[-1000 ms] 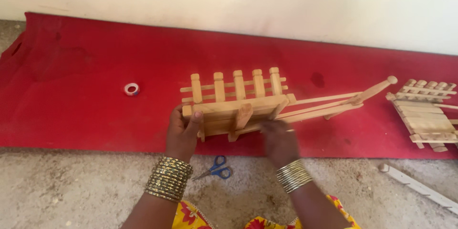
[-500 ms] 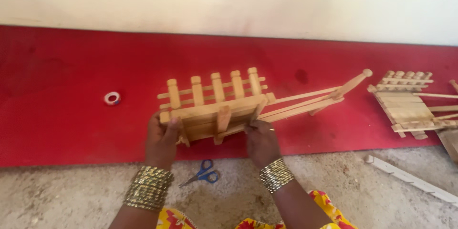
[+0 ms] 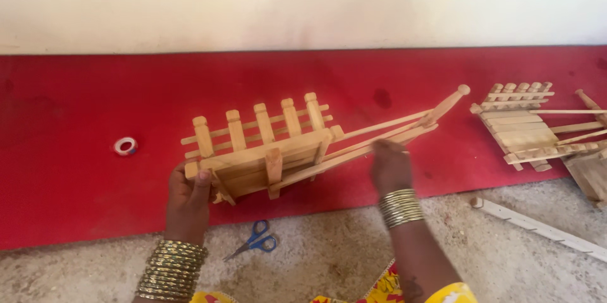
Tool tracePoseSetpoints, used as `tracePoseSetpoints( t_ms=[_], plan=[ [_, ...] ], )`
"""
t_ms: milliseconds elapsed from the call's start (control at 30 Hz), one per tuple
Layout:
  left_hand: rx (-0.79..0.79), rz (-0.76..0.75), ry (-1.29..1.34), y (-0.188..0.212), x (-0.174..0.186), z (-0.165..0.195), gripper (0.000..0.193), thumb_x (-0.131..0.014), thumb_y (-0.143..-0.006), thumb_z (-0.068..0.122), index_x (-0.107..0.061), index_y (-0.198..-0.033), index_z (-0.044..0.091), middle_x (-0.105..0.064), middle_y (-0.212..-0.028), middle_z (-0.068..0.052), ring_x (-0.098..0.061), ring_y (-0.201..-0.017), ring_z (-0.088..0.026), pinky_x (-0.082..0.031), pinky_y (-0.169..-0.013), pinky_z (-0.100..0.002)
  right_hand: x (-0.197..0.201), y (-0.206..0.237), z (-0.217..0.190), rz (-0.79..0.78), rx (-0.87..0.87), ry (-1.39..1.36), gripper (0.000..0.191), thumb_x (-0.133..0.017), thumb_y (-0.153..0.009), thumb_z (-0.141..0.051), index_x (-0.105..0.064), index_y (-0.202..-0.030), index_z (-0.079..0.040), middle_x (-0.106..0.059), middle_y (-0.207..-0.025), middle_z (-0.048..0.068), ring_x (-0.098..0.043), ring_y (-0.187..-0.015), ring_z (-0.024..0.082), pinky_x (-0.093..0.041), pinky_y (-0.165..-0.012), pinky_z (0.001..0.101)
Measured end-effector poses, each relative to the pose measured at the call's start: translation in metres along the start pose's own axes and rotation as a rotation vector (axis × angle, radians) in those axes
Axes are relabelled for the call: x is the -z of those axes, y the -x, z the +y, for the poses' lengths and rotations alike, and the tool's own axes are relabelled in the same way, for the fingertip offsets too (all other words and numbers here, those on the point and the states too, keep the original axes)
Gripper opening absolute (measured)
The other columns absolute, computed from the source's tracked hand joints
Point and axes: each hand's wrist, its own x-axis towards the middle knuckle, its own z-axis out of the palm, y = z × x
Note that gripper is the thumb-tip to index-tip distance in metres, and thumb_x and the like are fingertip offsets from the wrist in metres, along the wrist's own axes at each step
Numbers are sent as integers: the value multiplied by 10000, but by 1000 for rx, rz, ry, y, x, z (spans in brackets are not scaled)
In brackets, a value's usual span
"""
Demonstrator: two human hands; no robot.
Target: The person sits on the floor and assembles a small wooden toy cart, fitting the slatted bed onto the wheeled frame and pressing the side rails and handle posts into place by hand. They rotate the toy repeatedly to seat each joint and adjust the parts until the cart holds together.
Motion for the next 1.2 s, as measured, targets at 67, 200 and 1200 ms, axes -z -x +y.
tracePoseSetpoints(
  t_ms=[67,200,1200],
  plan=[
    [30,6,15,-1,4,-1,466,-604,-1007,354,-469,-1322,38,-628,-1035,-42,-556,-849,-95,-505,-733,-276,-10,12,-32,4,24,-76,288,-542,-912,-66,-736,-1118,-13,-717,-1094,204,-670,-1021,380,-544,-910,486],
    [35,-22,0,0,8,-5,543,-685,-943,261,-417,-1354,28,-628,-1109,-111,-604,-963,-148,-549,-822,-322,-11,33,-70,-67,215,-279,338,-540,-851,-59,-732,-1128,-27,-723,-1137,164,-644,-1065,361,-547,-939,470],
    [-54,-18,-340,-4,-37,-53,313,-786,-867,234,-754,-1073,0,-805,-939,-84,-734,-847,-135,-594,-727,-311,-31,32,-65,233,-733,-1446,172,-597,-1052,-100,-684,-1187,-36,-725,-1043,71,-674,-908,143,-584,-800,302]
  ],
)
